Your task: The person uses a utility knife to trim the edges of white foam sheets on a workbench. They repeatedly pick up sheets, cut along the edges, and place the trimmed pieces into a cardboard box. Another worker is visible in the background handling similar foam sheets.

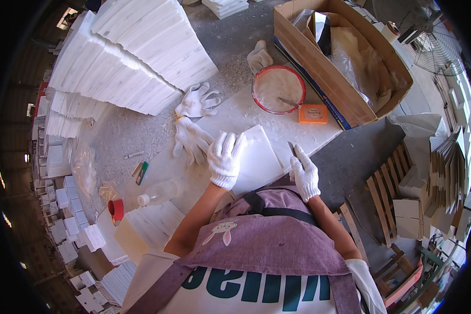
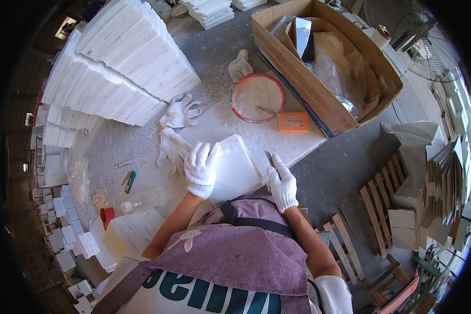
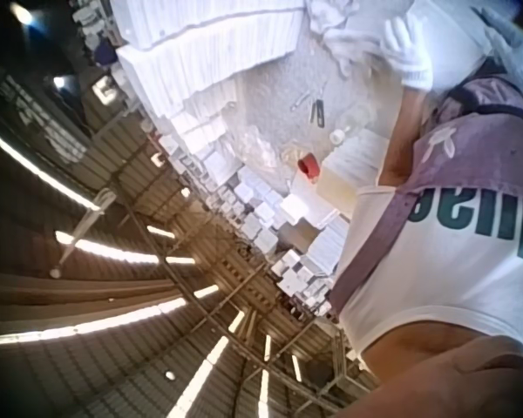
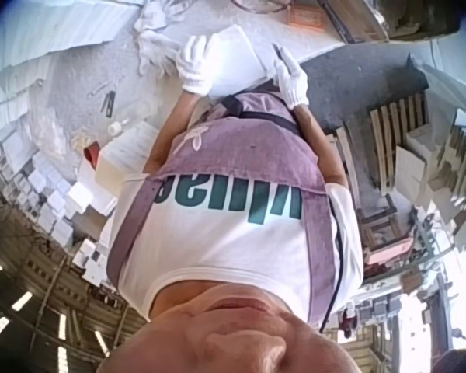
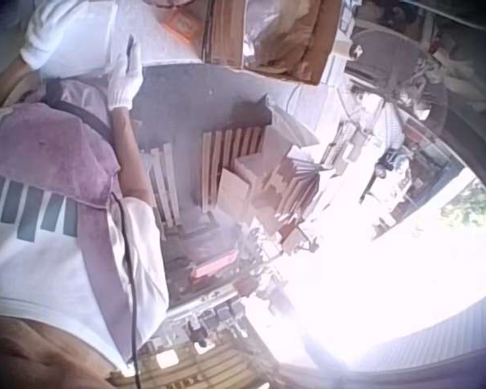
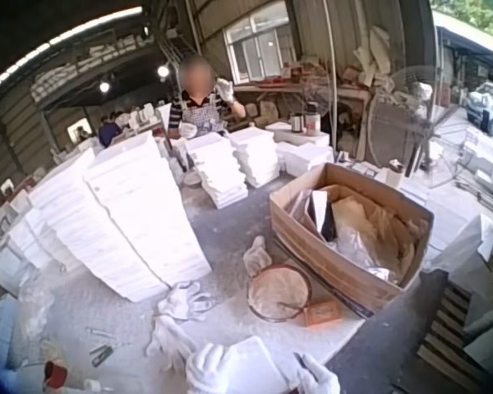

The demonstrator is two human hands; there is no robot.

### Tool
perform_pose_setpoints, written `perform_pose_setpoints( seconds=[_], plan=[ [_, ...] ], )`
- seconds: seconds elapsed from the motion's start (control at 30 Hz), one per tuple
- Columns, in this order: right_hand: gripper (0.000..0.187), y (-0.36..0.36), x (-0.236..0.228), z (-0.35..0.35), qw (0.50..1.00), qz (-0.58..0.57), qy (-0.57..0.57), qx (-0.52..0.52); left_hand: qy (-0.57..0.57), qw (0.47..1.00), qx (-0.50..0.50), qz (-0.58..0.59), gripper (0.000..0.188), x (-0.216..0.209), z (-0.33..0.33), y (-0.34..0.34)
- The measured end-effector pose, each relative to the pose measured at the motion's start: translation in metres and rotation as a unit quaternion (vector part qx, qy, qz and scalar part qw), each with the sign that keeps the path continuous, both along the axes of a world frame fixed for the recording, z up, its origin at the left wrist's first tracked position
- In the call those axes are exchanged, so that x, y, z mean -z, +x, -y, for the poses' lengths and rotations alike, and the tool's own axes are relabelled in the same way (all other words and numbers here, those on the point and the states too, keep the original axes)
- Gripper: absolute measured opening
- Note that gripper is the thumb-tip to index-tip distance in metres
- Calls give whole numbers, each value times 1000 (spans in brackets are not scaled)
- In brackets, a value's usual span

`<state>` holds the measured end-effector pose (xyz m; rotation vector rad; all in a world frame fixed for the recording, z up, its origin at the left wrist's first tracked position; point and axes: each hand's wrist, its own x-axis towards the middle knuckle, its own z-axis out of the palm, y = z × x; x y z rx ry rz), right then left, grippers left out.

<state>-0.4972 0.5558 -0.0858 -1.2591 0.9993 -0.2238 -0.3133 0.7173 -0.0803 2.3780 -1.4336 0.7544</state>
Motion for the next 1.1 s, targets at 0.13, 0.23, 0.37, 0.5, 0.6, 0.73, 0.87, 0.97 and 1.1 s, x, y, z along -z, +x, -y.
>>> perform_pose_setpoints(
  seconds=[0.13, 0.23, 0.37, 0.5, 0.6, 0.73, 0.87, 0.97, 1.1],
  plan=[
    [47, 0, 3, 0, 1000, -1, -5, -7, 5, 1000, -3, -5, 32, -1, 0, -2],
    [48, 1, 2, 1, 1000, -3, -7, -11, 7, 1000, -2, -9, 32, -1, 0, -1],
    [48, 1, 5, 1, 1000, -2, -7, -10, -5, 1000, -1, -12, 33, 3, 0, -1],
    [48, 1, 4, 1, 1000, -3, -1, -10, -7, 1000, 4, -8, 34, 5, -1, 0],
    [48, 1, 3, 1, 1000, -10, 1, -9, -13, 1000, 5, -5, 33, 3, 0, 0],
    [48, 2, 2, 1, 1000, -18, 4, -9, -20, 1000, 7, -6, 33, 3, 1, 1],
    [48, 2, 1, 1, 1000, -19, -1, -14, -20, 1000, 5, -9, 33, 2, 1, 0],
    [47, 2, 2, 0, 1000, -9, -2, -9, -19, 1000, 3, -6, 32, 1, 1, 0],
    [46, 3, -1, 0, 1000, -12, -7, -8, -27, 999, -5, -27, 36, 4, 0, -1]
  ],
)
